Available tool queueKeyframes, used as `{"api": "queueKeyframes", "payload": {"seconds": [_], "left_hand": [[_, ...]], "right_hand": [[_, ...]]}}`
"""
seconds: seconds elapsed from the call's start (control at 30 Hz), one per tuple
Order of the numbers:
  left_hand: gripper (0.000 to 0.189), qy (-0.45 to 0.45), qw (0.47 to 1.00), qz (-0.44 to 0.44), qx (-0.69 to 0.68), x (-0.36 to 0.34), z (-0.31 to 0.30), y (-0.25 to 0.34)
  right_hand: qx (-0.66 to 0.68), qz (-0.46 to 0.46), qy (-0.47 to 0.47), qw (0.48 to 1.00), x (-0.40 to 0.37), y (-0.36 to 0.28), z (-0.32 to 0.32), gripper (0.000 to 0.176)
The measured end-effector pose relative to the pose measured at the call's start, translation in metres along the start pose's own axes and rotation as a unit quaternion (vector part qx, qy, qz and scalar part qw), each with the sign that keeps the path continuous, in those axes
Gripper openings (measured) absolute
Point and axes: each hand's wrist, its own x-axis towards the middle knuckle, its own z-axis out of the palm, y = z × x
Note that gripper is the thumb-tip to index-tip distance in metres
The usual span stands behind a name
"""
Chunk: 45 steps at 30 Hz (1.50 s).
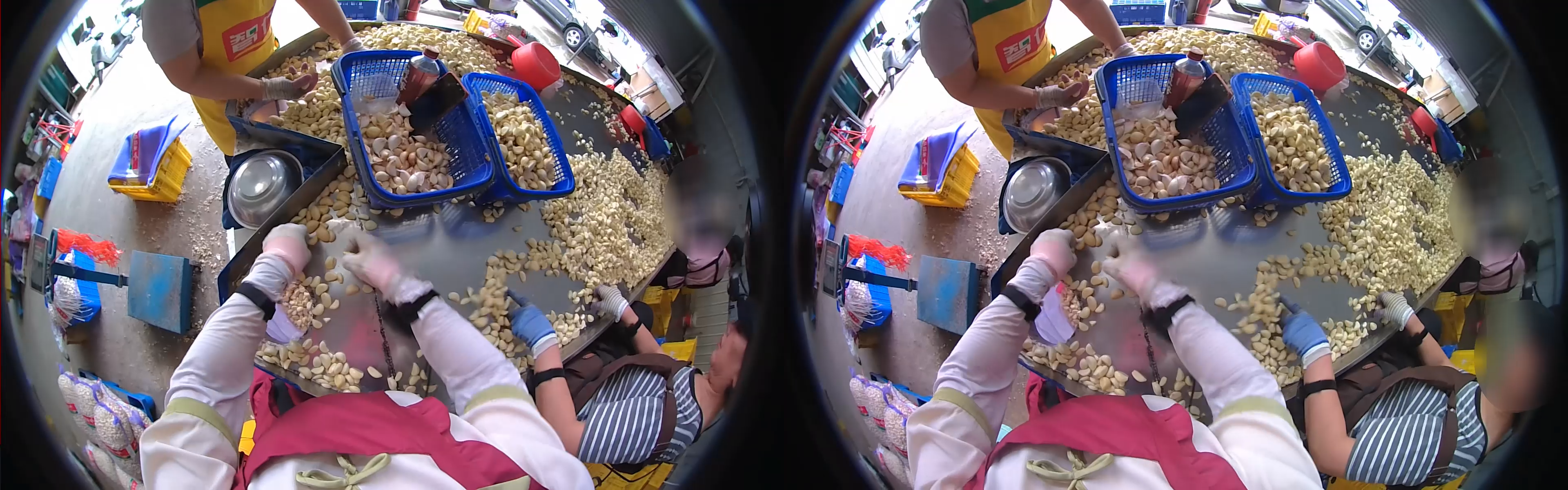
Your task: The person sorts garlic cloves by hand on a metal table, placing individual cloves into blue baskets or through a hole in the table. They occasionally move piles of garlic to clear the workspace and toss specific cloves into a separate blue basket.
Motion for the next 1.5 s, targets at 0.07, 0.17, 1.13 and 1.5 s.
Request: {"api": "queueKeyframes", "payload": {"seconds": [0.07, 0.17, 1.13, 1.5], "left_hand": [[0.029, 0.017, 0.948, 0.122, -0.293, -0.024, 0.004, 0.014], [0.032, 0.089, 0.839, 0.133, -0.52, -0.059, -0.005, 0.078], [0.074, 0.073, 0.987, 0.123, 0.076, -0.044, 0.052, 0.033], [0.077, 0.018, 0.989, 0.103, 0.101, -0.038, 0.051, 0.036]], "right_hand": [[0.34, 0.108, -0.03, 0.934, -0.015, 0.036, 0.006, 0.013], [0.328, 0.021, -0.027, 0.944, -0.042, 0.037, -0.017, 0.02], [-0.409, 0.042, 0.14, 0.901, -0.125, 0.097, -0.071, 0.029], [-0.373, 0.099, 0.012, 0.922, -0.178, 0.071, -0.053, 0.024]]}}
